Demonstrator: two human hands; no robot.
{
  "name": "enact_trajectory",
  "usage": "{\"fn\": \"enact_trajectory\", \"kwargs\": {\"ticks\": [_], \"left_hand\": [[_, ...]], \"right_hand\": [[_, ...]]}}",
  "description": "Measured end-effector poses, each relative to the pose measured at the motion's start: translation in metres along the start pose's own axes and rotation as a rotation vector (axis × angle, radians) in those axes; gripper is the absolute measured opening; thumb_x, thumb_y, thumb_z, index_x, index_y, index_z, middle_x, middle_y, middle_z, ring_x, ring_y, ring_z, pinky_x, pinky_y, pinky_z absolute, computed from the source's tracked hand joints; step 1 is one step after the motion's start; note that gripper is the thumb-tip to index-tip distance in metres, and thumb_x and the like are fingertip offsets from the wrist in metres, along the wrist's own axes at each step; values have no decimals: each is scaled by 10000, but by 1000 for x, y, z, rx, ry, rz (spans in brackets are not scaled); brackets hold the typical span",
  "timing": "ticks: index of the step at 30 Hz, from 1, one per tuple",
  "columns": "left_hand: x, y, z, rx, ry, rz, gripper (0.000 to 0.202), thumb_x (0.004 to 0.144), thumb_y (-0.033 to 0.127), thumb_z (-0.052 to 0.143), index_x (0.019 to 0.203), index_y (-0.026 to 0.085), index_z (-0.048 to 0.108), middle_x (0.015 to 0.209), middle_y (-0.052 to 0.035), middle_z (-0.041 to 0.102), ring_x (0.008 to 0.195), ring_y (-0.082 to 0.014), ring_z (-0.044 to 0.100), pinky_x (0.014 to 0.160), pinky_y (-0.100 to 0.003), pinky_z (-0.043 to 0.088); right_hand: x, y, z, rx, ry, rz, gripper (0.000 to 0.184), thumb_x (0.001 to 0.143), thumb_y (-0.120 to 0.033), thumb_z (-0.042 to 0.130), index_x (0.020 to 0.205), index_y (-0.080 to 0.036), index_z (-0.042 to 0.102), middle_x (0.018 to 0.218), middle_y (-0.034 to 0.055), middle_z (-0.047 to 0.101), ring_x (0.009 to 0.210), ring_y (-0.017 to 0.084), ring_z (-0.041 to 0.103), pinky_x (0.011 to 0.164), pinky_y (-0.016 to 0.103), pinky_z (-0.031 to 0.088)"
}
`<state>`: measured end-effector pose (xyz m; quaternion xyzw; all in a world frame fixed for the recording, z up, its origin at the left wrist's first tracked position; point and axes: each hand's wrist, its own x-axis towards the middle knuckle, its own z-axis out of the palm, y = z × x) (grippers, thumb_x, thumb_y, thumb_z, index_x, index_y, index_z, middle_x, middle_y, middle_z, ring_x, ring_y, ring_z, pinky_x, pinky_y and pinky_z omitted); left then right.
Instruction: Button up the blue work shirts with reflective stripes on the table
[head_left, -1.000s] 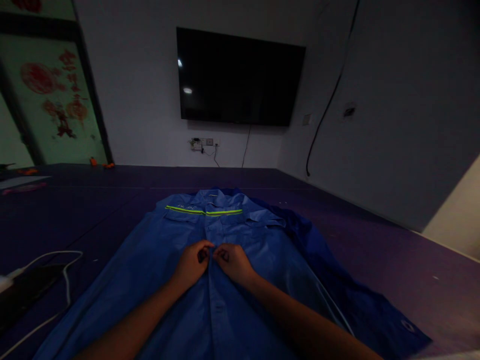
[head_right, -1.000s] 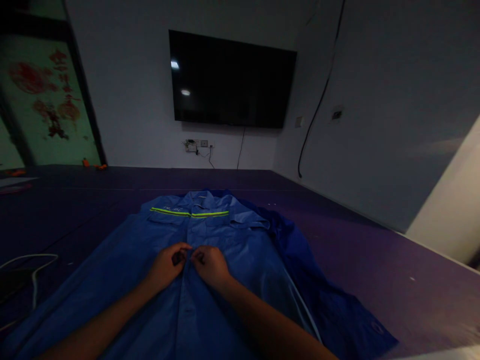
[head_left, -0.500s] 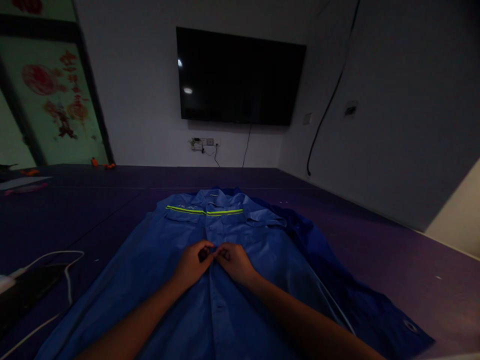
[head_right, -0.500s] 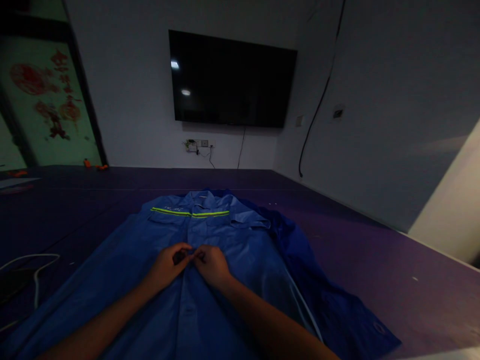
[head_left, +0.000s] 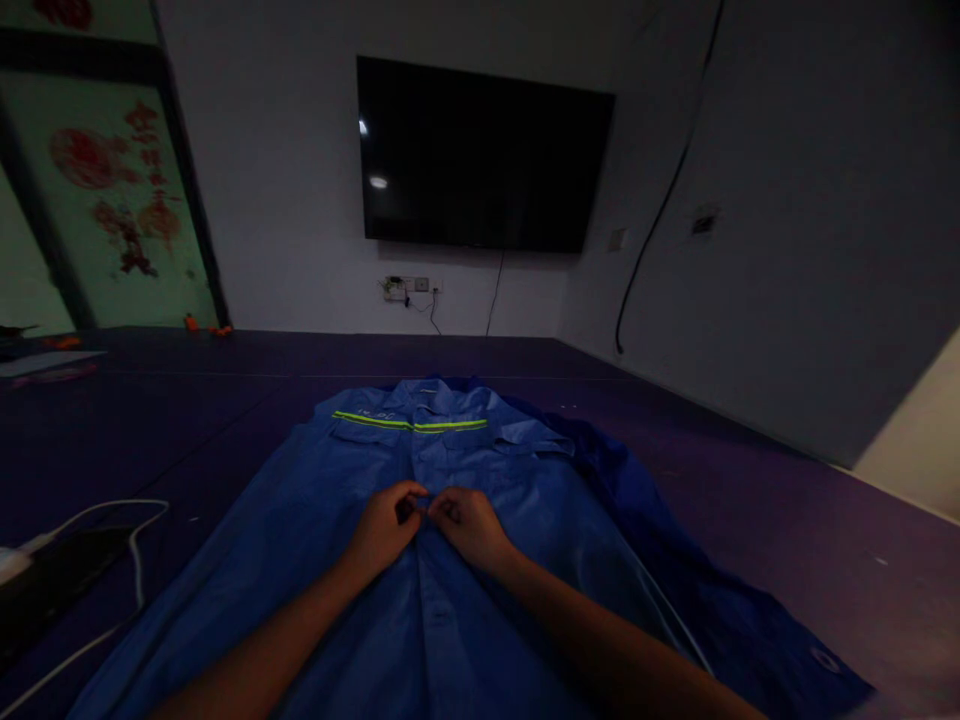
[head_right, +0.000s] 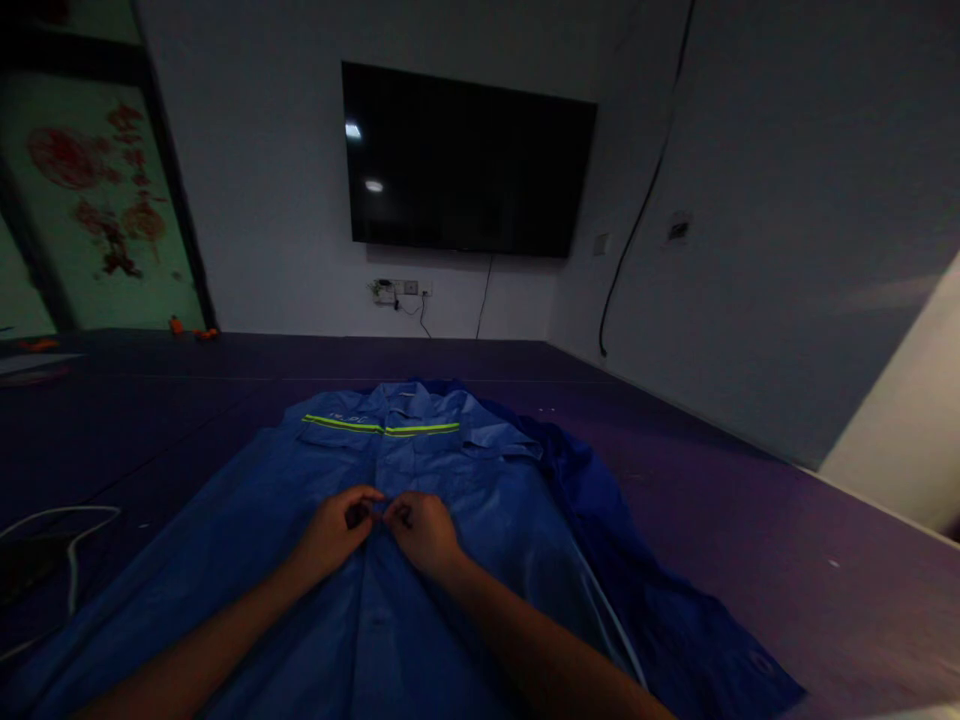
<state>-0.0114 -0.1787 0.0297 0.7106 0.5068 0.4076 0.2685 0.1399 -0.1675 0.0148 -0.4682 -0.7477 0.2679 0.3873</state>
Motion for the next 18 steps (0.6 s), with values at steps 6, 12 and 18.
{"fn": "enact_trajectory", "kwargs": {"ticks": [6, 12, 18], "left_hand": [[0, 0, 0, 6, 1, 9, 285, 667, 130, 492, 910, 162, 636, 772, -24, 660, 708, -136, 599, 685, -237, 465], [1, 1, 0, 53, -8, 10, 224, 650, 132, 494, 800, 150, 659, 747, -33, 666, 684, -140, 592, 674, -243, 459], [2, -1, -1, 93, -22, 23, 185, 658, 153, 513, 753, 159, 672, 744, -35, 665, 701, -140, 584, 663, -236, 448]], "right_hand": [[0, 1, 1, 9, 1, 5, 118, 739, -154, 530, 742, -168, 648, 690, 10, 653, 602, 123, 587, 545, 200, 402], [2, 6, 2, 1, 5, -8, 112, 733, -156, 534, 738, -168, 646, 697, 16, 649, 626, 130, 591, 575, 210, 417], [1, 6, 3, 3, 24, -15, 127, 747, -167, 517, 752, -160, 644, 701, 25, 642, 632, 138, 584, 582, 221, 424]]}}
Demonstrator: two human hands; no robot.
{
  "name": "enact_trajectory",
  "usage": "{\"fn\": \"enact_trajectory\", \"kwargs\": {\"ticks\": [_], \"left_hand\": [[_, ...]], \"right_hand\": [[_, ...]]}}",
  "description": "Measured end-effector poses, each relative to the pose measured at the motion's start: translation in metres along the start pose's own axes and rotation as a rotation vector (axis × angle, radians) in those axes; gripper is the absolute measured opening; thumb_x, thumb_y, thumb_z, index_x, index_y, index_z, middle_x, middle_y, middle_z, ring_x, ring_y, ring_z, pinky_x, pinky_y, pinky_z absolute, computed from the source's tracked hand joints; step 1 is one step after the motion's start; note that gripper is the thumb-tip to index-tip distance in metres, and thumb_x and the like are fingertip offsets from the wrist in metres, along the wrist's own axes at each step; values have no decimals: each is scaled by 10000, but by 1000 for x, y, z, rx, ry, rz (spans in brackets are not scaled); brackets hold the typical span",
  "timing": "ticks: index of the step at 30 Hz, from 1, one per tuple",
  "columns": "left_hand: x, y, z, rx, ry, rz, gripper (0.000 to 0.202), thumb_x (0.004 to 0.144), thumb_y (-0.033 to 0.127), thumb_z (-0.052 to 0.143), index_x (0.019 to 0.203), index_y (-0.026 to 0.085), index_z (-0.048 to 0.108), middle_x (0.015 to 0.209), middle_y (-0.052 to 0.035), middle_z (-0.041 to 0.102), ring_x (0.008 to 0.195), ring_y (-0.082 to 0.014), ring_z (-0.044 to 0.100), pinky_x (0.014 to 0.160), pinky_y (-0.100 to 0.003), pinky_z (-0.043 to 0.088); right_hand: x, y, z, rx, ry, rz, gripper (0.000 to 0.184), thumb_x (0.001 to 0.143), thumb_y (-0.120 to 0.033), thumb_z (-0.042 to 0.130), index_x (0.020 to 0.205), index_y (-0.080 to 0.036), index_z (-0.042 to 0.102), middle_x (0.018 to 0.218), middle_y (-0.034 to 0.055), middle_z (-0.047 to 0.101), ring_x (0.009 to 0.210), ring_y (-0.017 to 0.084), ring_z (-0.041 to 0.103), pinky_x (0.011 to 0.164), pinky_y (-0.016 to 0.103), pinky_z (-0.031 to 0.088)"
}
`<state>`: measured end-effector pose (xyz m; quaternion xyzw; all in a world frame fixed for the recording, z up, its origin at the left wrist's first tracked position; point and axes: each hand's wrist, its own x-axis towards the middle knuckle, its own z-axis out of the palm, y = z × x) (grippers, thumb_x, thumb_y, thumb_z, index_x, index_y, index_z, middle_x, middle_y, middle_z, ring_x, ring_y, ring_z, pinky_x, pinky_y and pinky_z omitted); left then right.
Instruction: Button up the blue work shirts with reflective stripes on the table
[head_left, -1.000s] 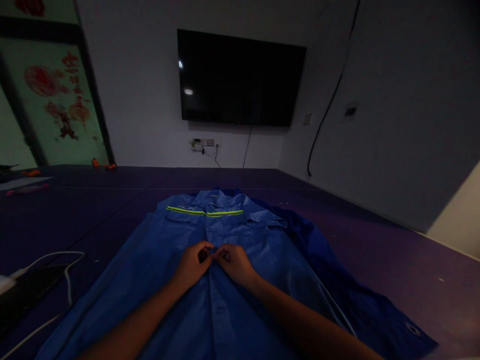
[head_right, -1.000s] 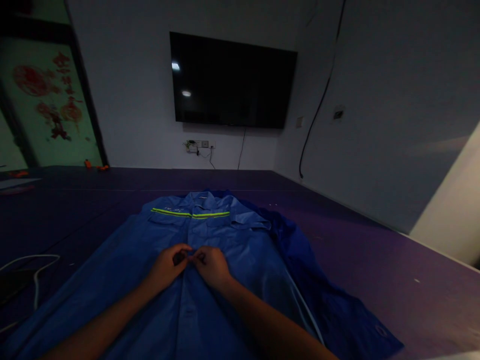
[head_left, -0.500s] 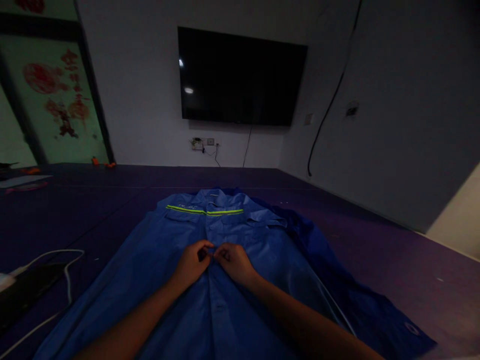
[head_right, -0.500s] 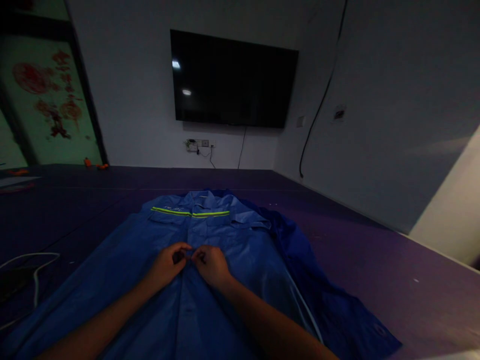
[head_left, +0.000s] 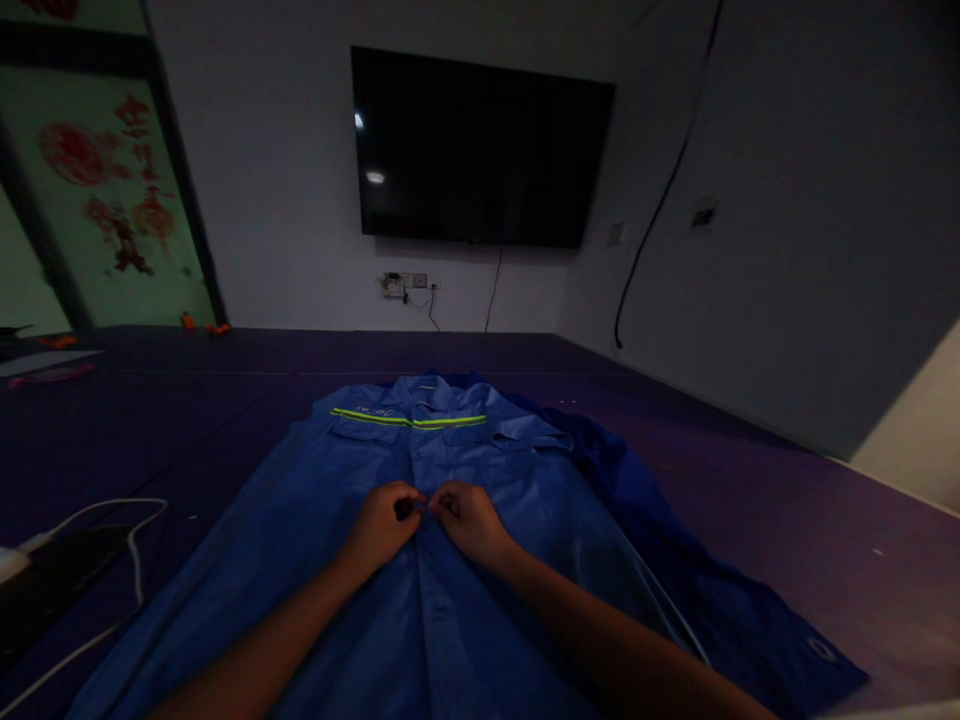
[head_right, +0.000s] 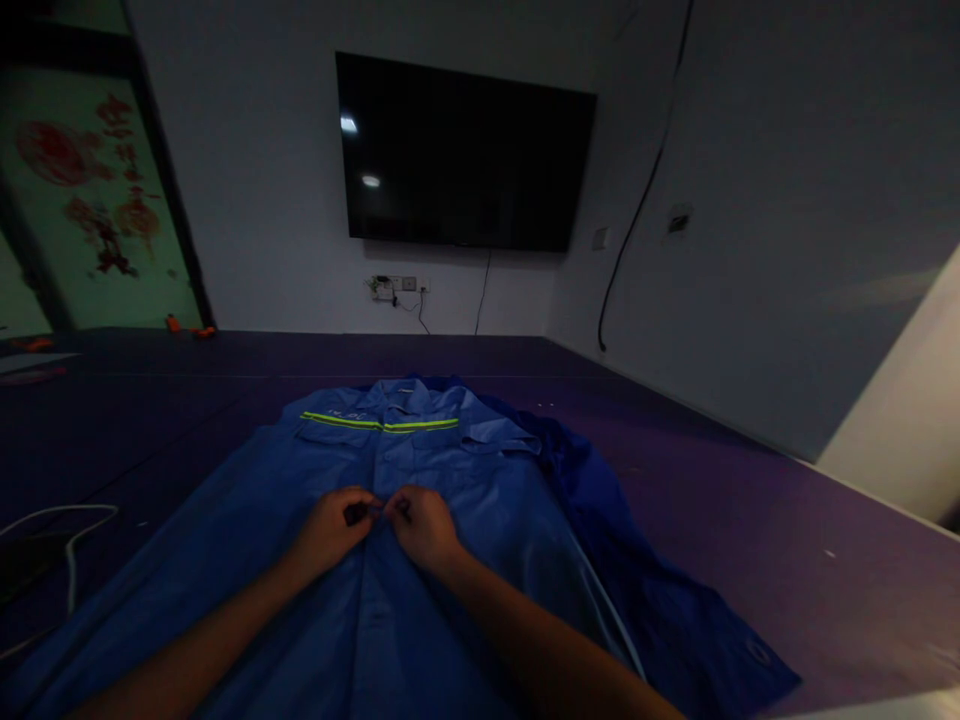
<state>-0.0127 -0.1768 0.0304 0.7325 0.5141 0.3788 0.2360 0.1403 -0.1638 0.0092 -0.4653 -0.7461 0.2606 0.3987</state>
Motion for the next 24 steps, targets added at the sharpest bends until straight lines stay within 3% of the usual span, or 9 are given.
{"fn": "enact_trajectory", "kwargs": {"ticks": [11, 24], "left_hand": [[0, -2, -3, 24, -41, 42, 159, 671, 158, 515, 716, 153, 668, 765, -42, 649, 726, -141, 585, 675, -233, 436], [-2, 1, -1, 46, 3, 53, 122, 679, 147, 517, 663, 176, 635, 751, -16, 631, 711, -123, 570, 652, -207, 434]], "right_hand": [[0, 2, 0, -36, -1, -35, 126, 772, -170, 501, 747, -169, 624, 700, 17, 630, 641, 131, 574, 584, 215, 408], [-2, -4, -1, 44, 21, 3, 68, 743, -201, 572, 735, -165, 629, 646, -5, 623, 555, 100, 554, 501, 181, 379]]}}
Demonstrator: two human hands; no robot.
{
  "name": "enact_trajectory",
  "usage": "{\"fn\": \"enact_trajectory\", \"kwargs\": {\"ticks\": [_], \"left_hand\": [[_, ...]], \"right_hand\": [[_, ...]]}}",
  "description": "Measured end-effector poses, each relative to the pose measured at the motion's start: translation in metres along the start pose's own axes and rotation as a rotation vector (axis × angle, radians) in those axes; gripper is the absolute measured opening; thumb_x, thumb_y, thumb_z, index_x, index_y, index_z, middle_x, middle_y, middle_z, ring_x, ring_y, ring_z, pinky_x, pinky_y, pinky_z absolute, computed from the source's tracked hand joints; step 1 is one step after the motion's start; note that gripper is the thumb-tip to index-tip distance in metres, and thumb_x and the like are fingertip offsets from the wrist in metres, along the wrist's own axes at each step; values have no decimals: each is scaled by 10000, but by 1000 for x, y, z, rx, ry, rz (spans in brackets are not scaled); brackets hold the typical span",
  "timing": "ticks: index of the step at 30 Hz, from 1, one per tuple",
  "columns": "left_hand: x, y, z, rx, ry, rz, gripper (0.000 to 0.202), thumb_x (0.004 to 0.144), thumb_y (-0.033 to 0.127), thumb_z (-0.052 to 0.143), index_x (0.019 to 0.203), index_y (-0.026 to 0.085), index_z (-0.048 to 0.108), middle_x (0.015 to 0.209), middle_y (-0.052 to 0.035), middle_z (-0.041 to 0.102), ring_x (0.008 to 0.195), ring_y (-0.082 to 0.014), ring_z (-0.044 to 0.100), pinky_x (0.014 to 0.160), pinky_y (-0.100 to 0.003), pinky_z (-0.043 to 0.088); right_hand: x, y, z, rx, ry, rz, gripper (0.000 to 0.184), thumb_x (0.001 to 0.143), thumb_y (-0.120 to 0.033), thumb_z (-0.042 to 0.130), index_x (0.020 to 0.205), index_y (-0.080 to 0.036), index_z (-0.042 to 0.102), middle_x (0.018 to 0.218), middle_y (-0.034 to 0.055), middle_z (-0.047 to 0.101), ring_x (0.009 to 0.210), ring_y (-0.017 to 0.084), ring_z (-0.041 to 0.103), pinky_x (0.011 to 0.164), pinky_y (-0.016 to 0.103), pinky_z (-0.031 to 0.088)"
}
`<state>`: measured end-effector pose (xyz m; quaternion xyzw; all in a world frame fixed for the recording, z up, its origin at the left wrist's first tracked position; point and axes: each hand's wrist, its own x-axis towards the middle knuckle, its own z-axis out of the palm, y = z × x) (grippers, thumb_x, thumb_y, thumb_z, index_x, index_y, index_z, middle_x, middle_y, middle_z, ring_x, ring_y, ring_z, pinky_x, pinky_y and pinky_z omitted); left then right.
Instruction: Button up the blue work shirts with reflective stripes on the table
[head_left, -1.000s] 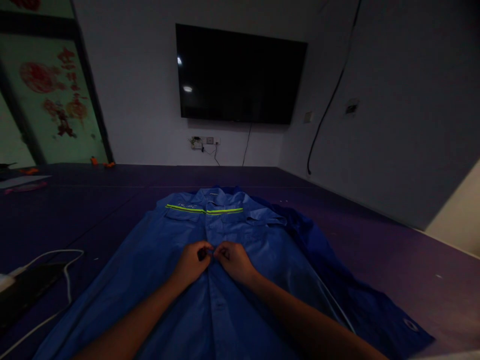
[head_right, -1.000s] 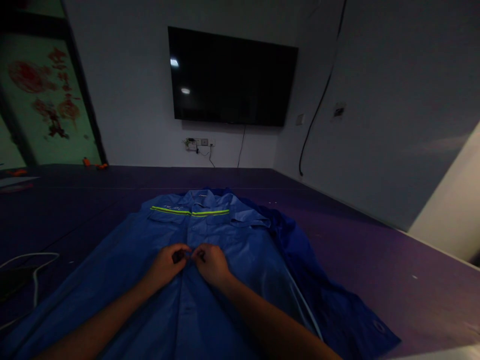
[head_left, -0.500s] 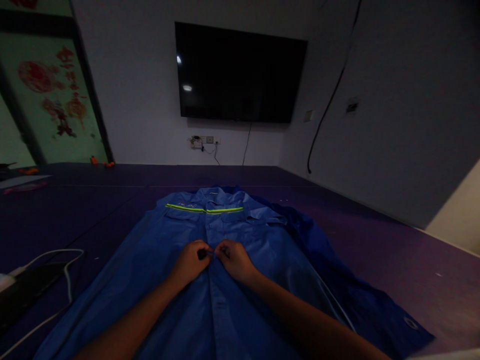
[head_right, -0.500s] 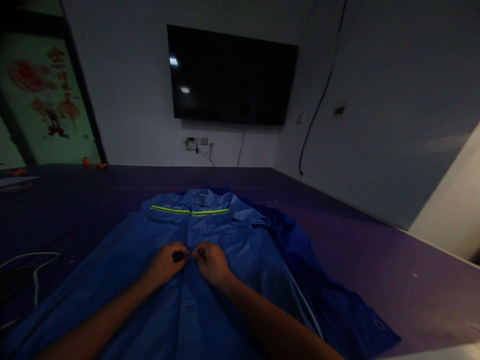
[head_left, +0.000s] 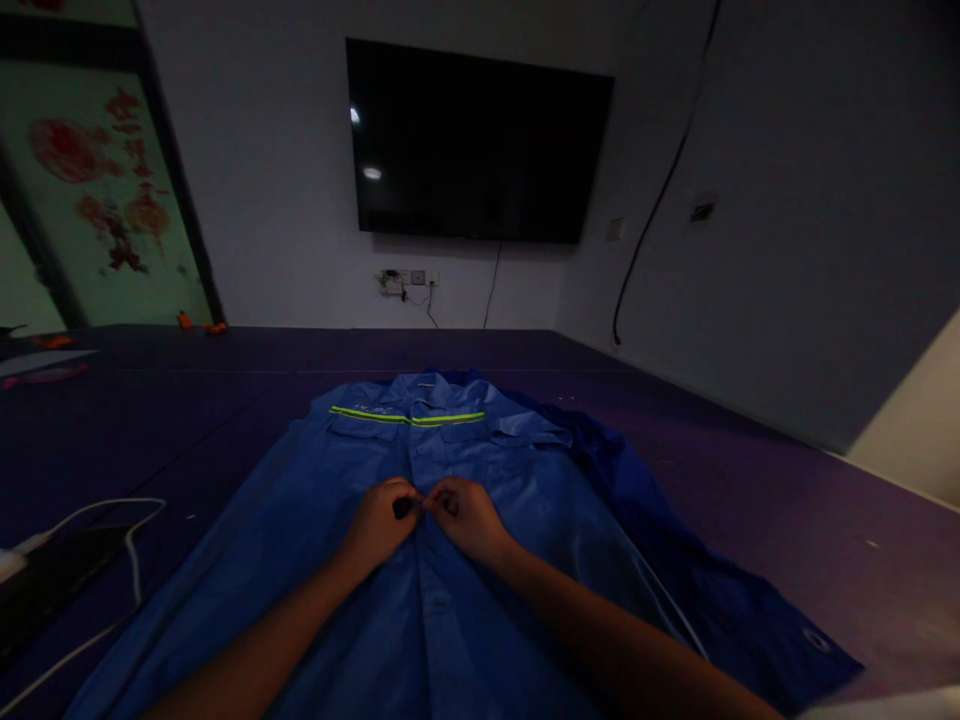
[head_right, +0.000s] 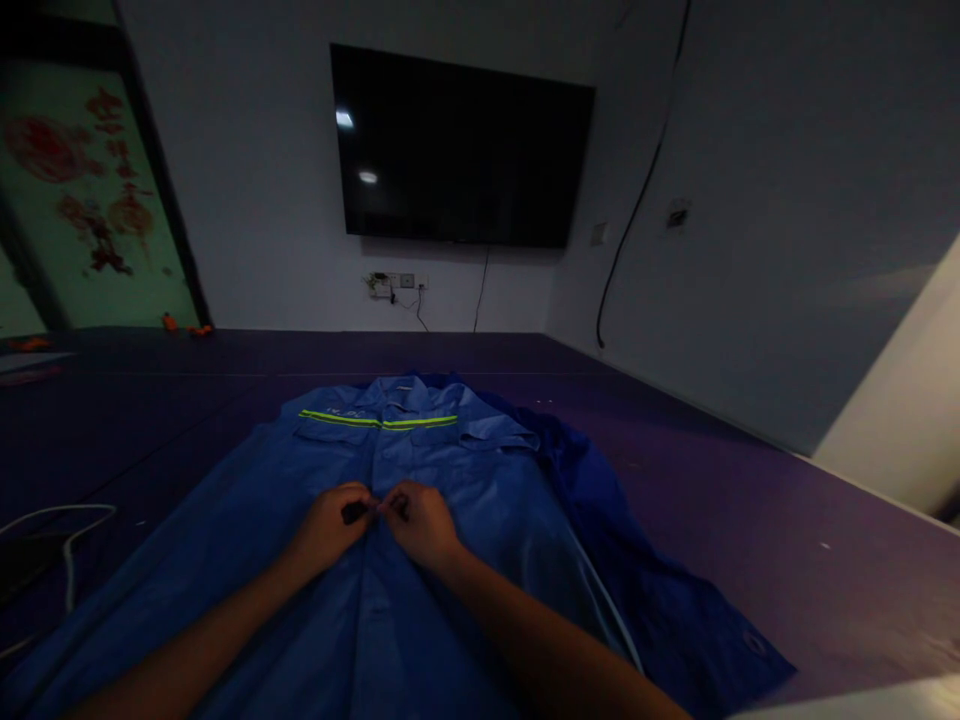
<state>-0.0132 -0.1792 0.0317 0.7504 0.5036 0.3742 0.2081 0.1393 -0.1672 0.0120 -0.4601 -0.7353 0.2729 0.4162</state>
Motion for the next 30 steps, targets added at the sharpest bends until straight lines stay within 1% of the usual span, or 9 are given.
{"fn": "enact_trajectory", "kwargs": {"ticks": [2, 5, 8, 13, 15, 18, 21, 27, 30], "left_hand": [[0, 3, -1, 3, 4, 1, 125, 688, 156, 511, 651, 181, 628, 750, -13, 633, 710, -123, 570, 660, -208, 436], [-1, 7, -2, -4, 10, 25, 124, 690, 148, 516, 687, 184, 635, 778, -19, 644, 741, -129, 579, 700, -218, 438], [-1, 8, -3, -1, 22, 38, 122, 699, 156, 524, 713, 193, 639, 803, -24, 656, 778, -141, 585, 737, -232, 440], [-2, 4, 0, 6, 37, -35, 203, 688, 135, 525, 839, 210, 639, 834, -8, 671, 780, -136, 594, 745, -224, 446], [-2, 2, 1, 1, 30, -36, 226, 684, 135, 527, 867, 208, 639, 842, -8, 674, 778, -135, 598, 747, -222, 448], [-1, 0, 2, -7, 23, -17, 216, 681, 134, 525, 850, 197, 644, 843, -14, 676, 780, -136, 603, 750, -224, 449], [-1, 1, 2, 3, 25, -12, 194, 680, 139, 524, 819, 184, 651, 828, -24, 678, 765, -140, 603, 736, -232, 451], [0, 1, 0, -18, -20, -34, 156, 687, 165, 514, 762, 180, 651, 773, -23, 673, 745, -143, 595, 687, -224, 451], [1, -2, 0, -25, -41, -39, 166, 686, 177, 518, 773, 177, 659, 761, -28, 665, 733, -143, 587, 669, -225, 446]], "right_hand": [[-1, -2, 0, 6, 8, 8, 77, 738, -237, 598, 744, -167, 631, 639, -8, 622, 548, 98, 549, 491, 178, 378], [-1, -2, -1, 10, 15, 7, 101, 751, -254, 596, 792, -172, 638, 661, -5, 631, 552, 97, 548, 502, 182, 387], [0, -1, -1, -2, 1, -19, 102, 767, -229, 572, 814, -178, 646, 687, -1, 642, 573, 104, 559, 529, 193, 401], [1, -1, -2, -73, -3, -57, 116, 758, -168, 547, 766, -185, 662, 673, -2, 641, 594, 114, 567, 563, 203, 407], [1, -1, -2, -122, 10, -76, 121, 740, -140, 548, 744, -181, 662, 684, 4, 643, 608, 116, 566, 578, 204, 404], [1, 0, -2, -166, 16, -88, 133, 725, -120, 541, 725, -179, 660, 687, 6, 641, 610, 115, 562, 576, 199, 397], [0, -1, -1, -166, 12, -70, 137, 726, -126, 537, 735, -180, 663, 682, 5, 639, 589, 111, 555, 553, 193, 389], [0, -3, -2, -112, 3, -40, 143, 745, -133, 523, 736, -172, 661, 654, 5, 633, 556, 108, 550, 513, 190, 377], [0, -3, -3, -53, 4, -25, 137, 748, -137, 528, 742, -170, 661, 648, 6, 631, 564, 113, 558, 513, 192, 385]]}}
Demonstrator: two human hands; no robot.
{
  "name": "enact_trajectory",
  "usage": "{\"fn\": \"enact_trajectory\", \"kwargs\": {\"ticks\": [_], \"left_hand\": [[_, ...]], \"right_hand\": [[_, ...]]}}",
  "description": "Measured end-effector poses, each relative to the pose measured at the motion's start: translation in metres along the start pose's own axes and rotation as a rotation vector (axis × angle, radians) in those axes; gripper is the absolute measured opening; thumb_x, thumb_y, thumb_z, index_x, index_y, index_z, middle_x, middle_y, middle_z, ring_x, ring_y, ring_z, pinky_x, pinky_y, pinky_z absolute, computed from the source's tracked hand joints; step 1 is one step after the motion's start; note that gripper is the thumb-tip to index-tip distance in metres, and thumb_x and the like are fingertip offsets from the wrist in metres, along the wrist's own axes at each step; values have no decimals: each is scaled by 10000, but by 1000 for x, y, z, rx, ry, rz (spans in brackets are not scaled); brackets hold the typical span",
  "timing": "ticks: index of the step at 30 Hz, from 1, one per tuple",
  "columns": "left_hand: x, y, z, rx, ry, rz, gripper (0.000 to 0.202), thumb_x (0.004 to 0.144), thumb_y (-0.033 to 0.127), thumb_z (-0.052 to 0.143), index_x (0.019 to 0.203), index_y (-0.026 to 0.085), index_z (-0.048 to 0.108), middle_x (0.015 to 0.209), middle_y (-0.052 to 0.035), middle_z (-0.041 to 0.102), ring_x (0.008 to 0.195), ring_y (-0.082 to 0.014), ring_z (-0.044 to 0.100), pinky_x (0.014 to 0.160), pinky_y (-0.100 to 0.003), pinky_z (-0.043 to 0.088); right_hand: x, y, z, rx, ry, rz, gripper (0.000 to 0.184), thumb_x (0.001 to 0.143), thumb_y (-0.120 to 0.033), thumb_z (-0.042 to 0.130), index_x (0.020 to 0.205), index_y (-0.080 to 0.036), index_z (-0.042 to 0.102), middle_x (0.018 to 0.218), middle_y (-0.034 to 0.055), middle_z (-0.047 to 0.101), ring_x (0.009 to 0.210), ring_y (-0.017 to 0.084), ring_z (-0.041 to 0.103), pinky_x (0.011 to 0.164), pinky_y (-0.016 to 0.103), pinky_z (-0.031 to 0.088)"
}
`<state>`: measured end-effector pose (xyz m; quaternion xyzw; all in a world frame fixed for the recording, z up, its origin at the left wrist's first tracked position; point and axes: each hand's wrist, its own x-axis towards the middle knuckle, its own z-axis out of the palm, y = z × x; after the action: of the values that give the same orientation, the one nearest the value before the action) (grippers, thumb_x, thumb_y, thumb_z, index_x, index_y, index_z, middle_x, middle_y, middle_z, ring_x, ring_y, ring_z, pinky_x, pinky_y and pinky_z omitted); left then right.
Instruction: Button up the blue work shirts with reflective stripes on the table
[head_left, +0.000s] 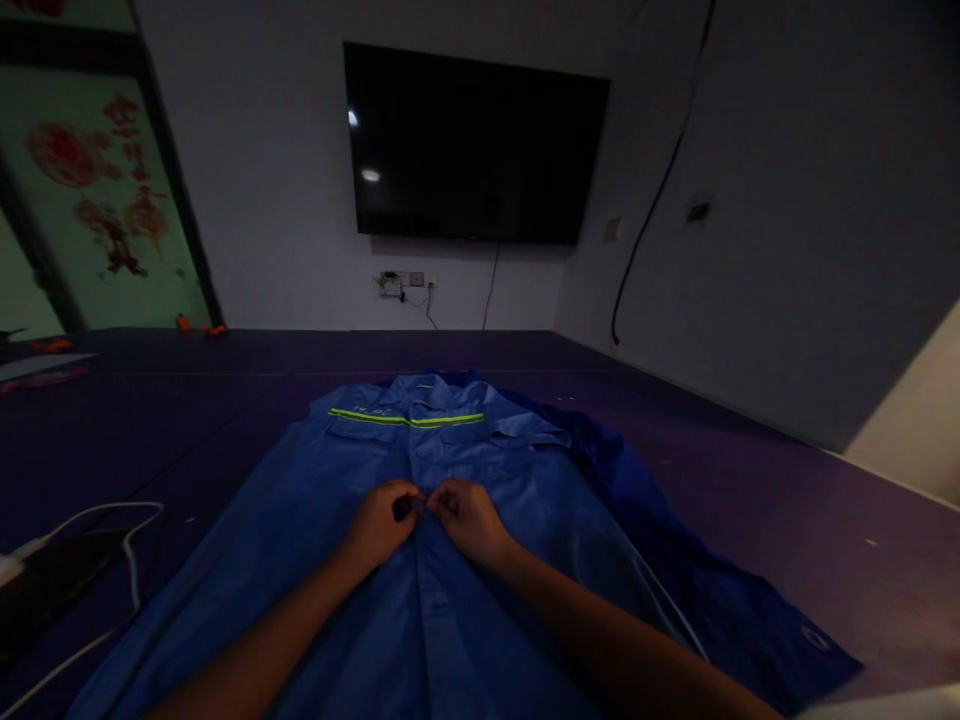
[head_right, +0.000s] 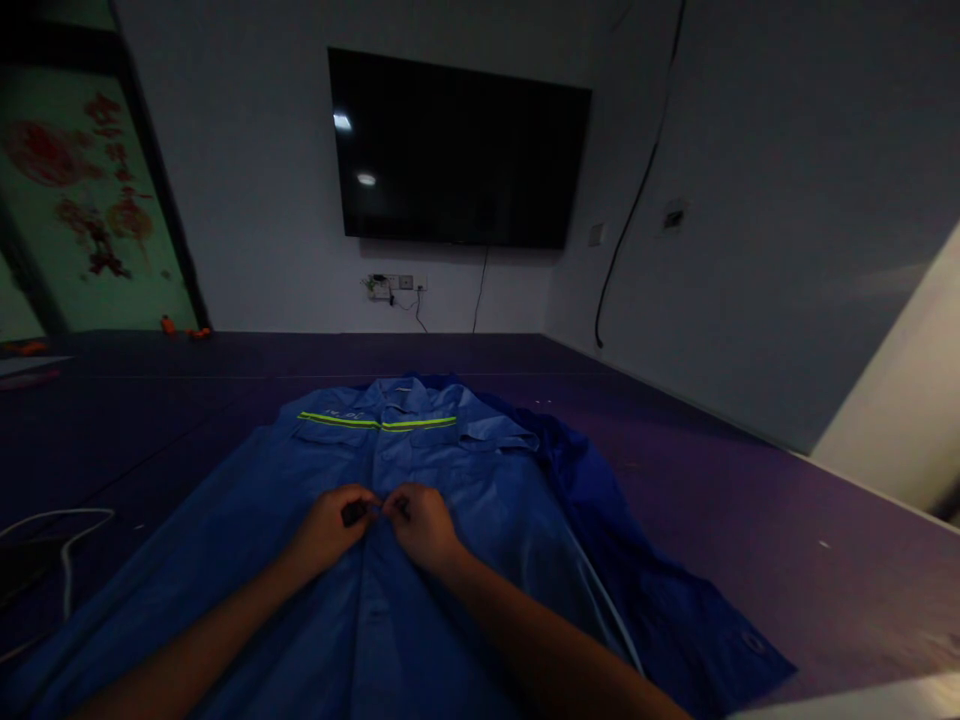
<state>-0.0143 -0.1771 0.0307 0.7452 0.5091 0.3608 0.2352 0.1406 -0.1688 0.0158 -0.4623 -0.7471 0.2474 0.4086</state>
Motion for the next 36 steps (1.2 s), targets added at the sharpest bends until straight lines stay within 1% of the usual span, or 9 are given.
{"fn": "enact_trajectory", "kwargs": {"ticks": [6, 11, 14, 17, 21, 24, 29, 34, 36], "left_hand": [[2, -7, 0, -18, -8, 28, 164, 668, 197, 539, 764, 161, 666, 752, -35, 649, 689, -136, 570, 654, -233, 438], [1, -6, 0, -2, -13, 22, 163, 670, 188, 527, 762, 159, 659, 731, -33, 638, 669, -135, 563, 633, -229, 433], [0, -5, 1, -22, -4, 10, 175, 676, 179, 526, 804, 158, 644, 706, -23, 626, 655, -131, 562, 615, -220, 433], [0, -4, 2, -60, 22, 3, 205, 683, 182, 530, 866, 165, 620, 707, -12, 623, 651, -126, 567, 610, -214, 438], [-1, -1, 2, -27, 19, 10, 238, 679, 166, 534, 903, 177, 614, 730, -13, 630, 685, -131, 578, 638, -219, 446], [-2, 0, 2, 13, 11, 31, 246, 668, 174, 556, 906, 181, 620, 783, -25, 642, 739, -139, 581, 665, -222, 446], [-3, 1, 3, 40, -2, 26, 251, 648, 157, 564, 891, 182, 622, 795, -23, 638, 757, -137, 570, 674, -215, 434], [-2, -1, 3, 17, -12, 13, 253, 649, 160, 564, 895, 174, 620, 754, -18, 619, 738, -136, 560, 674, -220, 429], [-1, -2, 3, 10, -20, 19, 251, 646, 159, 563, 889, 173, 622, 751, -17, 617, 728, -135, 556, 670, -222, 427]], "right_hand": [[0, 4, 1, 96, -16, 25, 146, 752, -120, 515, 745, -163, 654, 668, 8, 632, 605, 115, 576, 566, 198, 425], [0, 4, 2, 98, -17, 36, 130, 750, -139, 525, 738, -162, 652, 653, 4, 633, 573, 109, 568, 528, 188, 409], [0, 2, 2, 47, -8, 36, 125, 739, -167, 557, 799, -172, 667, 685, 7, 652, 583, 116, 577, 530, 192, 408], [0, 2, 1, -42, -13, 3, 155, 740, -208, 578, 858, -200, 678, 736, 10, 668, 623, 130, 592, 567, 206, 419], [0, 2, 1, -167, -31, -68, 151, 760, -198, 550, 819, -215, 687, 780, 20, 678, 706, 150, 606, 629, 221, 423], [0, 2, 1, -206, -27, -63, 150, 753, -186, 545, 789, -216, 687, 758, 19, 679, 672, 146, 601, 603, 215, 412], [-1, 1, 1, -98, -26, -11, 167, 740, -162, 536, 786, -215, 688, 674, -4, 664, 570, 122, 579, 524, 197, 387], [0, 4, 2, 84, -28, 23, 152, 721, -131, 531, 741, -180, 673, 652, 0, 639, 586, 117, 574, 543, 196, 398], [1, 6, 2, 180, -45, 60, 145, 707, -114, 525, 721, -167, 660, 637, -1, 623, 573, 112, 563, 532, 194, 397]]}}
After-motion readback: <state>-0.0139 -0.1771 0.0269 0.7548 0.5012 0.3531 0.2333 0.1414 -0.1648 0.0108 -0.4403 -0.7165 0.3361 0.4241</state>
